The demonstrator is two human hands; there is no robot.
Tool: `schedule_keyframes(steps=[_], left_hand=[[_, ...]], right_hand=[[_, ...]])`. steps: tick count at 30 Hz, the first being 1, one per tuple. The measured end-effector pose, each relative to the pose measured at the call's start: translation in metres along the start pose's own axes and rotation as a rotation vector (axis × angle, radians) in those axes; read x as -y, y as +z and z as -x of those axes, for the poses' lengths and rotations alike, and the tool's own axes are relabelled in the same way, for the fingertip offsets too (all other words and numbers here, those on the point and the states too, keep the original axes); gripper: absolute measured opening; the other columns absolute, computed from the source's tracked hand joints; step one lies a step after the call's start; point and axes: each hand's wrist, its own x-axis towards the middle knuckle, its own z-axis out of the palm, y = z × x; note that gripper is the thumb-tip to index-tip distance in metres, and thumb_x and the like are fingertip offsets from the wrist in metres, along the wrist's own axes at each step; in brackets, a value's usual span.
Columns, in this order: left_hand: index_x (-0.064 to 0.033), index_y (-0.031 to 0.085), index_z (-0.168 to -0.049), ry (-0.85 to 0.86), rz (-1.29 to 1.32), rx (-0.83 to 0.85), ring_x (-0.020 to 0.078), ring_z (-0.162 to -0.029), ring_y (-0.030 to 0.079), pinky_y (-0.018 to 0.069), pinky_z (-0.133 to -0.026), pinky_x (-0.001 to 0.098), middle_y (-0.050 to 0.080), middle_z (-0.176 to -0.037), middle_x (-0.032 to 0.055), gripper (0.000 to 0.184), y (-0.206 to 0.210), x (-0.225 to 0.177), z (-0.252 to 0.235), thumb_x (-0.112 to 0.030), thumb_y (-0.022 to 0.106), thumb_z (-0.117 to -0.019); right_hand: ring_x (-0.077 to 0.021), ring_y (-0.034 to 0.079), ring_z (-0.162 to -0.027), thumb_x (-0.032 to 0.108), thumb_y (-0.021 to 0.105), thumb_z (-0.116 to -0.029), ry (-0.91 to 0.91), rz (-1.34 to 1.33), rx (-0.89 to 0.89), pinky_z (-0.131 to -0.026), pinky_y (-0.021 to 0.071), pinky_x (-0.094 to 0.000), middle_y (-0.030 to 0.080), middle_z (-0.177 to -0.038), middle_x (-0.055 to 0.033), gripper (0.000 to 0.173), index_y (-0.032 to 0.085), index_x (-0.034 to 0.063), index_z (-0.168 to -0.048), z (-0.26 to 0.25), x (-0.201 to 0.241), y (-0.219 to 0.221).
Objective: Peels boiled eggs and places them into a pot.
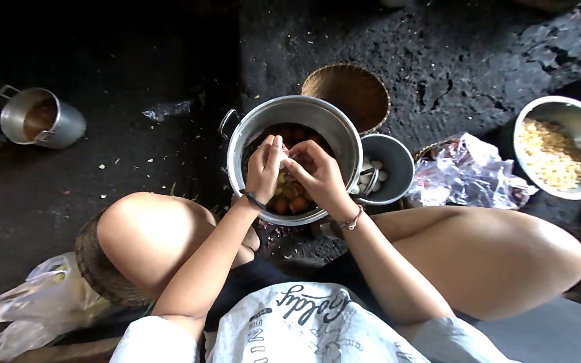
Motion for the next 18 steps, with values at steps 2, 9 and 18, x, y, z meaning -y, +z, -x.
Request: schedule_keyframes(steps=[2,9,18], left_hand=[[-0.005,0.061,-0.096,0.023,-0.004,0.016,0.004,-0.077,0.056,0.0493,-0.073,0.0226,0.057,-0.082,-0.0016,0.035,0.0004,-0.0002,-0.0005,-0.023,0.034,-0.1096],[-0.0027,0.061,-0.099,0.018,0.009,0.018,0.0039,-0.079,0.058,0.0509,-0.076,0.023,0.059,-0.084,-0.0005,0.035,-0.0005,-0.0033,-0.0004,-0.022,0.034,-0.1096],[-0.0055,0.057,-0.096,0.045,0.055,0.039,0.0031,-0.076,0.055,0.0485,-0.072,0.0205,0.055,-0.082,-0.002,0.03,-0.0007,-0.0036,-0.0006,-0.02,0.034,-0.1092]], right_hand=[[-0.0128,0.071,-0.074,0.018,0.062,-0.1028,0.0,0.004,0.0,-0.065,0.0632,-0.029,0.069,-0.099,-0.0091,0.024,0.058,0.0057,-0.123,-0.0001,0.0002,-0.0006],[-0.0134,0.067,-0.07,0.01,0.056,-0.1007,0.012,0.049,-0.027,-0.06,0.0596,-0.0294,0.068,-0.097,-0.01,0.025,0.058,0.0056,-0.125,0.0027,-0.0001,0.0015],[-0.0115,0.068,-0.069,0.012,0.056,-0.1051,-0.043,0.071,-0.054,-0.061,0.0601,-0.0265,0.068,-0.096,-0.0098,0.019,0.06,0.0052,-0.122,0.0011,-0.0018,0.0012]])
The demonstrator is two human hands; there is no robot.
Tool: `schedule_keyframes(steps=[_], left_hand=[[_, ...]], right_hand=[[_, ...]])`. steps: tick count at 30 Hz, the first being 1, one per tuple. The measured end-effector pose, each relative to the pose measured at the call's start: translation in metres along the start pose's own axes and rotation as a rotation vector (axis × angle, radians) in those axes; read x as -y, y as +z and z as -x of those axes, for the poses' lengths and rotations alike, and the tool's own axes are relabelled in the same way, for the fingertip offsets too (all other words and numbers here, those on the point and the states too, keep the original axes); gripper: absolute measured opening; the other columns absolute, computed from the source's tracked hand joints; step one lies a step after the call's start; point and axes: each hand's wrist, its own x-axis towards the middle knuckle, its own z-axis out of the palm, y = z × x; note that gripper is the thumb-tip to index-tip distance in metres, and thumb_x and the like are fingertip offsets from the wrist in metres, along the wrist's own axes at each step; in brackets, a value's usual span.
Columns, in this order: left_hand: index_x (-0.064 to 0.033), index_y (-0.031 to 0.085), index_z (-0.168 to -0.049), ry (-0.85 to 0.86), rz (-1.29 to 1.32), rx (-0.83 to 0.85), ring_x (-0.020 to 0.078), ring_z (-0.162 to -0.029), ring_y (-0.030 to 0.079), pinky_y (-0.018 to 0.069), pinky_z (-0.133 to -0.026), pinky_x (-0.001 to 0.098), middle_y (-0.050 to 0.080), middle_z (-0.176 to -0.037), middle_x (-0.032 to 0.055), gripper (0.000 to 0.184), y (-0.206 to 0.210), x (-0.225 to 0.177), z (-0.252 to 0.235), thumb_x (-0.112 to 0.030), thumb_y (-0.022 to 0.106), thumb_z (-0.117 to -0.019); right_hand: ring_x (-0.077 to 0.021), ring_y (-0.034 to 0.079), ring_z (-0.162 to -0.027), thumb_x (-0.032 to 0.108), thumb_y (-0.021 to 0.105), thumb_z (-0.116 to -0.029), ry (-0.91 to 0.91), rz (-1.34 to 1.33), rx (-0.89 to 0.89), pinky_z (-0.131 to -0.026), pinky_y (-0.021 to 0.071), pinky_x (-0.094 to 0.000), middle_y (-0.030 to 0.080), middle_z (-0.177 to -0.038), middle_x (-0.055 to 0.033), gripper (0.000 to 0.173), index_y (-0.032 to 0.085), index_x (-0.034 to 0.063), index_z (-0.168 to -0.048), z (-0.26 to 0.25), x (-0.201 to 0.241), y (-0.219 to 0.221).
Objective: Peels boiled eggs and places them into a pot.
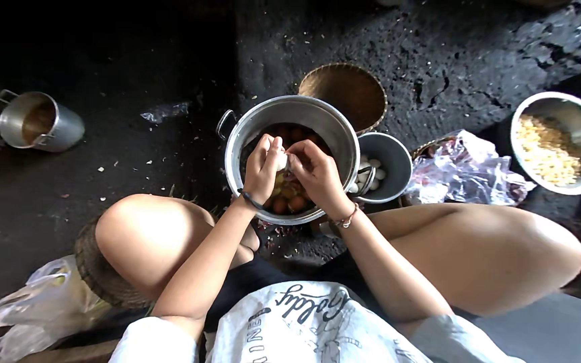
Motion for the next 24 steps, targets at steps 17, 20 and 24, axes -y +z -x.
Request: schedule_keyframes(steps=[17,20,24], left_hand=[[-0.0081,0.057,-0.104,-0.191,0.157,-0.028,0.0047,-0.077,0.059,0.0523,-0.071,0.0234,0.06,-0.085,-0.0019,0.024,0.0016,0.0003,0.0009,-0.032,0.053,-0.1036],[-0.0079,0.056,-0.106,-0.204,0.211,-0.035,0.0057,-0.074,0.06,0.0526,-0.067,0.0232,0.06,-0.085,-0.0013,0.022,0.0031,0.0006,0.002,-0.029,0.055,-0.1025],[-0.0097,0.055,-0.105,-0.2,0.263,-0.021,0.0045,-0.073,0.058,0.0512,-0.066,0.0217,0.059,-0.085,-0.0029,0.021,0.0043,0.0008,0.0013,-0.031,0.053,-0.1034]], right_hand=[[-0.0113,0.067,-0.073,0.021,0.055,-0.107,0.064,-0.196,0.027,-0.063,0.0597,-0.0263,0.067,-0.098,-0.0078,0.025,0.057,0.0072,-0.128,0.0008,-0.0049,0.0049],[-0.0098,0.067,-0.073,0.016,0.048,-0.1082,0.09,-0.236,0.02,-0.064,0.0596,-0.0251,0.067,-0.099,-0.0073,0.023,0.056,0.0064,-0.128,0.0019,-0.0047,0.007],[-0.0101,0.065,-0.067,0.011,0.051,-0.1057,0.084,-0.188,-0.027,-0.058,0.057,-0.0239,0.067,-0.098,-0.008,0.022,0.057,0.0058,-0.126,0.0038,-0.0045,0.0096]])
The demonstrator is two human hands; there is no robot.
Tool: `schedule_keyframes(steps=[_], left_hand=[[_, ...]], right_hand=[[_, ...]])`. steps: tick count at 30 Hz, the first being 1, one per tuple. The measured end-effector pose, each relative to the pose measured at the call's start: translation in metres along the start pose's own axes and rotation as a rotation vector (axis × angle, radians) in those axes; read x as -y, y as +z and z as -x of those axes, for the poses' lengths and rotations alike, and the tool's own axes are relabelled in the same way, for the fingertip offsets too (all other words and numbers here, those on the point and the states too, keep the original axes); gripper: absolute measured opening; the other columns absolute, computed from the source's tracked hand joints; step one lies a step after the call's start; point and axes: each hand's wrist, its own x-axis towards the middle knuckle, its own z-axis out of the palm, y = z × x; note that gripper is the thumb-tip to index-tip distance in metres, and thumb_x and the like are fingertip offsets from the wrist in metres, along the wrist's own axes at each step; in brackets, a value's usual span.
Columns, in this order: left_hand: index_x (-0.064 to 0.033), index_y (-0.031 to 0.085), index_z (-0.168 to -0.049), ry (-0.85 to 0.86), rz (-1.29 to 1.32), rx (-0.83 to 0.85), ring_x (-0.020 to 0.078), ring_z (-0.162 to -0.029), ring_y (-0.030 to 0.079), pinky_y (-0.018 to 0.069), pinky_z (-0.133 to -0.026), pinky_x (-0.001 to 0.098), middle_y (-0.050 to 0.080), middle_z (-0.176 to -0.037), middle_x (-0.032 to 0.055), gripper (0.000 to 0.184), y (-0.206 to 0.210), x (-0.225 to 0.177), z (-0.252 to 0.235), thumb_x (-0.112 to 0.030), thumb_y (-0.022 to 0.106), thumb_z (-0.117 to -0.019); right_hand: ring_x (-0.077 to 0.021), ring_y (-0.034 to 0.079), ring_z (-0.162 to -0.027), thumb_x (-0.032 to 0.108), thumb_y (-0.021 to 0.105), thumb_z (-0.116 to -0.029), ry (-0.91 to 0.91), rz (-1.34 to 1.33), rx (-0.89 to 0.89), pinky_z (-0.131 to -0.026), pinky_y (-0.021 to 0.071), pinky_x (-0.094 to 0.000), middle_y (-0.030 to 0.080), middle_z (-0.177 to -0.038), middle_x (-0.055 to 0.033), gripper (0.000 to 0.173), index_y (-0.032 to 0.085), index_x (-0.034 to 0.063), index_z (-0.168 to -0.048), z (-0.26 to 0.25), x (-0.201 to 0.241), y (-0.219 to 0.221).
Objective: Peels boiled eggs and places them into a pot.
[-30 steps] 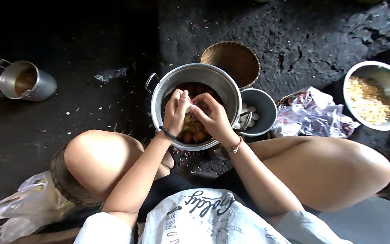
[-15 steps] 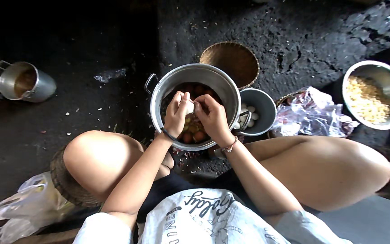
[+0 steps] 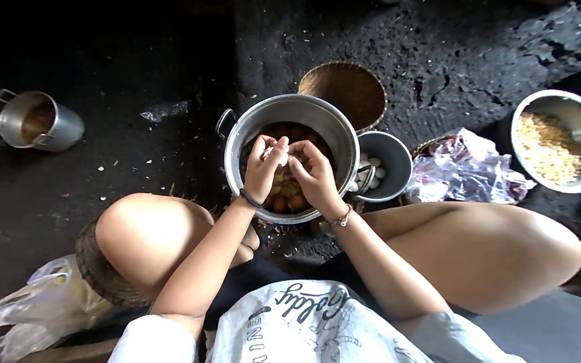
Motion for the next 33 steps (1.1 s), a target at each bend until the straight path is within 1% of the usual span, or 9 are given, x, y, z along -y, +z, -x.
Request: schedule_keyframes(steps=[4,7,12,14,16,17,21,25,33], left_hand=[[-0.0074,0.067,-0.102,-0.076,-0.058,-0.061,0.0078,-0.081,0.064,0.0556,-0.075,0.0269,0.067,-0.09,0.0008,0.035,0.0,0.001,-0.002,-0.036,0.048,-0.1079],[-0.0055,0.068,-0.113,-0.158,-0.097,-0.036,0.0111,-0.092,0.064,0.0565,-0.079,0.0316,0.066,-0.103,0.0043,0.047,0.002,0.004,0.002,-0.043,0.04,-0.1094],[-0.0094,0.059,-0.108,-0.327,0.102,-0.118,0.0095,-0.079,0.061,0.0552,-0.071,0.0271,0.06,-0.093,0.001,0.048,0.004,0.0,-0.001,-0.052,0.037,-0.1082],[-0.0094,0.058,-0.105,-0.42,0.197,-0.181,0.0121,-0.082,0.064,0.0583,-0.075,0.0306,0.062,-0.091,0.0017,0.053,0.004,-0.007,-0.003,-0.055,0.033,-0.1082],[-0.0106,0.059,-0.105,-0.475,0.237,-0.213,0.0122,-0.083,0.065,0.0564,-0.076,0.0304,0.064,-0.09,0.0015,0.058,0.003,-0.006,-0.004,-0.059,0.028,-0.1073],[-0.0133,0.059,-0.102,-0.49,0.248,-0.213,0.0098,-0.08,0.064,0.0544,-0.071,0.027,0.064,-0.087,-0.0005,0.059,0.003,-0.005,-0.005,-0.062,0.025,-0.1065],[-0.0135,0.058,-0.1,-0.503,0.326,-0.168,0.0077,-0.075,0.063,0.0549,-0.069,0.0243,0.062,-0.082,-0.0014,0.063,0.007,-0.003,-0.003,-0.065,0.023,-0.1047],[-0.0072,0.057,-0.118,-0.492,0.244,-0.082,0.011,-0.087,0.063,0.0556,-0.079,0.0303,0.062,-0.096,0.0033,0.057,0.005,-0.002,0.0,-0.06,0.04,-0.1046],[-0.0099,0.062,-0.106,-0.477,0.125,-0.066,0.0101,-0.077,0.061,0.0533,-0.071,0.0303,0.061,-0.085,0.0018,0.058,0.003,0.006,0.001,-0.062,0.036,-0.1044]], right_hand=[[-0.0109,0.059,-0.064,0.007,0.053,-0.1012,-0.042,0.107,-0.059,-0.053,0.0506,-0.0238,0.064,-0.093,-0.0088,0.022,0.059,0.0045,-0.122,0.0,-0.001,-0.003],[-0.01,0.061,-0.07,0.006,0.053,-0.1025,-0.087,0.149,-0.067,-0.06,0.0526,-0.0232,0.066,-0.096,-0.0096,0.02,0.061,0.0031,-0.121,-0.001,0.001,-0.004],[-0.0144,0.064,-0.066,0.015,0.054,-0.1063,-0.038,0.242,-0.065,-0.058,0.0563,-0.0287,0.067,-0.091,-0.0105,0.018,0.062,0.0048,-0.119,-0.004,-0.001,-0.019],[-0.0205,0.068,-0.098,0.017,0.057,-0.105,-0.057,0.401,0.002,-0.083,0.0581,-0.0371,0.067,-0.117,-0.0123,0.021,0.071,0.0051,-0.116,-0.007,-0.001,-0.029],[-0.0326,0.055,-0.125,0.021,0.059,-0.1039,-0.076,0.484,0.042,-0.103,0.0465,-0.0491,0.058,-0.138,-0.0172,0.025,0.075,0.0043,-0.115,-0.008,0.003,-0.03],[-0.0331,0.055,-0.125,0.022,0.06,-0.1034,-0.097,0.501,0.038,-0.103,0.0464,-0.0491,0.058,-0.137,-0.0173,0.026,0.074,0.0045,-0.116,-0.008,0.006,-0.028],[-0.02,0.066,-0.087,0.02,0.071,-0.0971,-0.155,0.399,0.087,-0.074,0.058,-0.0351,0.065,-0.108,-0.0139,0.033,0.064,0.0037,-0.125,-0.007,0.009,-0.016],[-0.0175,0.068,-0.085,0.015,0.067,-0.0991,-0.167,0.365,0.134,-0.074,0.0591,-0.0332,0.068,-0.107,-0.0132,0.03,0.062,0.0025,-0.126,-0.006,0.006,-0.01],[-0.0197,0.066,-0.077,0.01,0.07,-0.0912,-0.119,0.431,0.049,-0.067,0.058,-0.0361,0.067,-0.1,-0.0143,0.034,0.06,0.001,-0.122,-0.002,0.007,0.006]])
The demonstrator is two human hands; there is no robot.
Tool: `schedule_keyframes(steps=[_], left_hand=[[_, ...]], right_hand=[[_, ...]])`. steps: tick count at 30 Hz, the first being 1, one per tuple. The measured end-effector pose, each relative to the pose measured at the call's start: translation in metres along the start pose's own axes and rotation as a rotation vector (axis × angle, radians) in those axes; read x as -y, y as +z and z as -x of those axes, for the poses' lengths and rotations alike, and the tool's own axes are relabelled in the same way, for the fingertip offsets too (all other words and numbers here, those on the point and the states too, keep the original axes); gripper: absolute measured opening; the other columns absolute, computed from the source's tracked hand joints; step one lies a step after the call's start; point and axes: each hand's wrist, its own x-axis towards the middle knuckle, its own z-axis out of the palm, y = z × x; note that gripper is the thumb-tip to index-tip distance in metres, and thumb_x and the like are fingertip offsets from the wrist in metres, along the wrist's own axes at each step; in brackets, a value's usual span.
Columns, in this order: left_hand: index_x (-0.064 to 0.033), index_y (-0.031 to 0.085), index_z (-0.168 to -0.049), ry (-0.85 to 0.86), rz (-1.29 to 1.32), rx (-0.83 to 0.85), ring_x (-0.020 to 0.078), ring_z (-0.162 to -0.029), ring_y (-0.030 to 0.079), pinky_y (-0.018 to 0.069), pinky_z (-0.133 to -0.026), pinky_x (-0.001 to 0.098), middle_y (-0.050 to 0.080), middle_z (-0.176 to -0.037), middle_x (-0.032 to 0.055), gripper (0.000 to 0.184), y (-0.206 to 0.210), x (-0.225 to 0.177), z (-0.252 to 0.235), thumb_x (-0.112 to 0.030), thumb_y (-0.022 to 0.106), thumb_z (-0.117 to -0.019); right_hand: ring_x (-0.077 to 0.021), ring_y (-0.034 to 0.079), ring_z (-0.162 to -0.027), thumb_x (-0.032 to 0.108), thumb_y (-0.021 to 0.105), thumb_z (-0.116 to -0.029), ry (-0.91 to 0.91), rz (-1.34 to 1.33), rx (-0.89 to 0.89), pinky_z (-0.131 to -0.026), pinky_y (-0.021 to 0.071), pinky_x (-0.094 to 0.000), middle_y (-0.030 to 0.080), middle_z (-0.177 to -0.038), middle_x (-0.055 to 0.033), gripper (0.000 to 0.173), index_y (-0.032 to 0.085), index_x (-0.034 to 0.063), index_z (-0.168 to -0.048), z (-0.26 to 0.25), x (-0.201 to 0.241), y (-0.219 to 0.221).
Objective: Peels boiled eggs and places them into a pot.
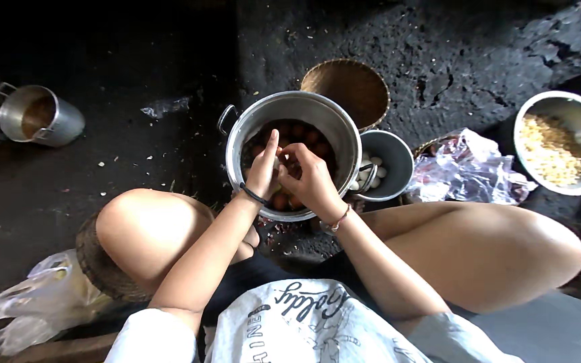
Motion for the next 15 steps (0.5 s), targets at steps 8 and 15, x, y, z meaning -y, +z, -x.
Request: schedule_keyframes(steps=[8,15], left_hand=[[-0.0098,0.061,-0.101,-0.02,0.054,-0.031,0.0102,-0.077,0.062,0.0547,-0.072,0.0305,0.062,-0.084,0.0008,0.057,0.0,-0.002,-0.002,-0.061,0.036,-0.1053],[-0.0056,0.063,-0.113,-0.061,0.029,-0.011,0.0154,-0.09,0.065,0.0566,-0.082,0.0364,0.066,-0.097,0.0067,0.066,-0.001,-0.007,0.002,-0.063,0.032,-0.1048]], right_hand=[[-0.0227,0.068,-0.084,-0.001,0.065,-0.0909,-0.01,0.017,-0.03,-0.074,0.0589,-0.0381,0.068,-0.106,-0.0164,0.033,0.06,-0.0007,-0.124,0.002,-0.001,0.002],[-0.0189,0.069,-0.092,0.021,0.063,-0.1024,-0.129,0.029,0.049,-0.082,0.059,-0.0345,0.067,-0.114,-0.0143,0.031,0.063,0.0019,-0.126,-0.006,-0.013,-0.007]])
